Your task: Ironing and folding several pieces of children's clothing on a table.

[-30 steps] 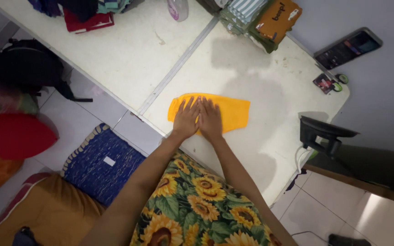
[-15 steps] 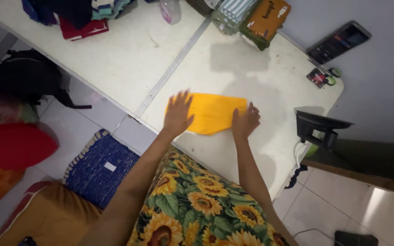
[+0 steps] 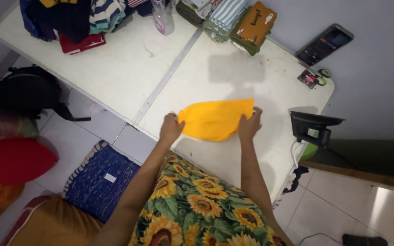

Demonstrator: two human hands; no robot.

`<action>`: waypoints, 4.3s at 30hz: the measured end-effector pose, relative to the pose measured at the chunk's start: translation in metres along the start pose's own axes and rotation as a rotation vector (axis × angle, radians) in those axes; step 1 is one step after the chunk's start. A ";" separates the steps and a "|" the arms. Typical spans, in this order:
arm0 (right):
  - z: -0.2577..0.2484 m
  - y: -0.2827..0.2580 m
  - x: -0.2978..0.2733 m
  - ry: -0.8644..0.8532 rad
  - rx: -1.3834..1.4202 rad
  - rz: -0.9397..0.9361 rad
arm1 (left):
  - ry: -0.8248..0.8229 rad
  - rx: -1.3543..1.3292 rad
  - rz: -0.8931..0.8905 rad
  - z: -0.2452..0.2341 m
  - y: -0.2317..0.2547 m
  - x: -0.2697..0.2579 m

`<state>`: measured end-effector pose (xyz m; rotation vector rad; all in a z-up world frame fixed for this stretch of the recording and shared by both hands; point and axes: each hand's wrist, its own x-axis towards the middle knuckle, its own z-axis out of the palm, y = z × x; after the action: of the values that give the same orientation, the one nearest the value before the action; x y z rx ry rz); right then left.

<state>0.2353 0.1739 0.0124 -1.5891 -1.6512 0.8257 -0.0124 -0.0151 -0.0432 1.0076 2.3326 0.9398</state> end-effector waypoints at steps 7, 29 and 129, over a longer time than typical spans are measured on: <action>0.010 -0.002 -0.017 0.009 -0.676 -0.533 | -0.256 -0.093 -0.016 0.018 0.057 -0.012; 0.022 0.011 -0.058 -0.408 -0.586 -0.627 | -0.303 0.156 0.016 0.036 0.093 0.015; -0.042 0.224 -0.190 -0.149 -0.255 0.579 | -0.559 -0.836 0.069 0.055 0.214 0.509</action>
<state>0.3975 -0.0054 -0.1595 -2.2910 -1.4482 1.0704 -0.2078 0.5009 0.0163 0.8309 1.2587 1.2879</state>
